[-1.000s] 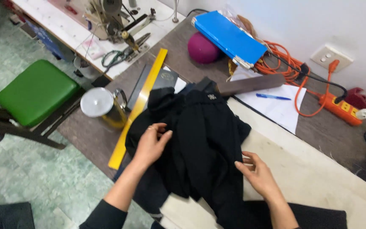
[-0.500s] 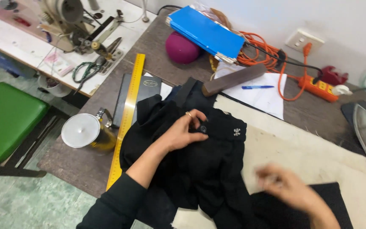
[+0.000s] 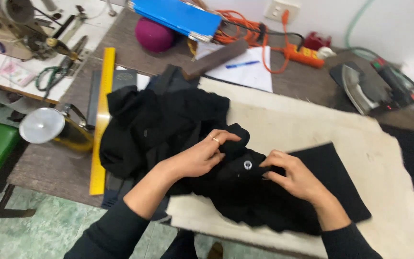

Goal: Ironing and pressing black fabric pieces on a workbench in a garment factory setting.

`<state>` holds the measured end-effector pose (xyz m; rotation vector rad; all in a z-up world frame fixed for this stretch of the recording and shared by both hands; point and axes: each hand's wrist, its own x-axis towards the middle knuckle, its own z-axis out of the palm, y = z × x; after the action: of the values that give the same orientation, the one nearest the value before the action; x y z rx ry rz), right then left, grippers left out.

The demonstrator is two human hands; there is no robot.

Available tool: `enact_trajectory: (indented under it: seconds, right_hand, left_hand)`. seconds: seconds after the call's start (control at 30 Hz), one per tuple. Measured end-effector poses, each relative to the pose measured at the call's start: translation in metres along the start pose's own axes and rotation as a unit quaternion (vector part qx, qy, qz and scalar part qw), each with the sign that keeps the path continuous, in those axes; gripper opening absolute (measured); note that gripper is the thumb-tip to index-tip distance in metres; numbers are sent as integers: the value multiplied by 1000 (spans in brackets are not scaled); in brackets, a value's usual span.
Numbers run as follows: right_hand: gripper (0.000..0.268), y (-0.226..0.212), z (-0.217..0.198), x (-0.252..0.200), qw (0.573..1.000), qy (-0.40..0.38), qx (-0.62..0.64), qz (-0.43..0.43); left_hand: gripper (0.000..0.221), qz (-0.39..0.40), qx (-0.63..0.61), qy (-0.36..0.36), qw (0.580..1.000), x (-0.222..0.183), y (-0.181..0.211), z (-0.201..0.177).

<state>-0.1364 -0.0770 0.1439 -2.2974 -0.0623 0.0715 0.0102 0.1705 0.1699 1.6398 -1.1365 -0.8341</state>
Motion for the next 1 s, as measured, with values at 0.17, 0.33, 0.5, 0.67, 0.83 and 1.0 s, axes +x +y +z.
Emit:
enact_trajectory:
  seconds: [0.17, 0.33, 0.5, 0.67, 0.83, 1.0]
  right_hand:
    - [12, -7, -26, -118, 996, 87, 27, -11]
    - [18, -20, -48, -258, 990, 133, 12, 55]
    - [15, -81, -78, -398, 949, 217, -110, 199]
    - [21, -126, -100, -524, 900, 283, -190, 273]
    - [15, -163, -102, -567, 881, 295, -173, 326]
    - [27, -165, -95, -592, 860, 153, -57, 483]
  left_hand:
    - [74, -2, 190, -179, 965, 31, 34, 90]
    - [98, 104, 386, -249, 882, 70, 91, 196]
    - [79, 417, 150, -342, 829, 104, 139, 307]
    - [31, 407, -133, -494, 757, 108, 204, 385]
    - [45, 467, 202, -509, 694, 133, 179, 451]
    - [65, 521, 344, -499, 601, 117, 159, 493]
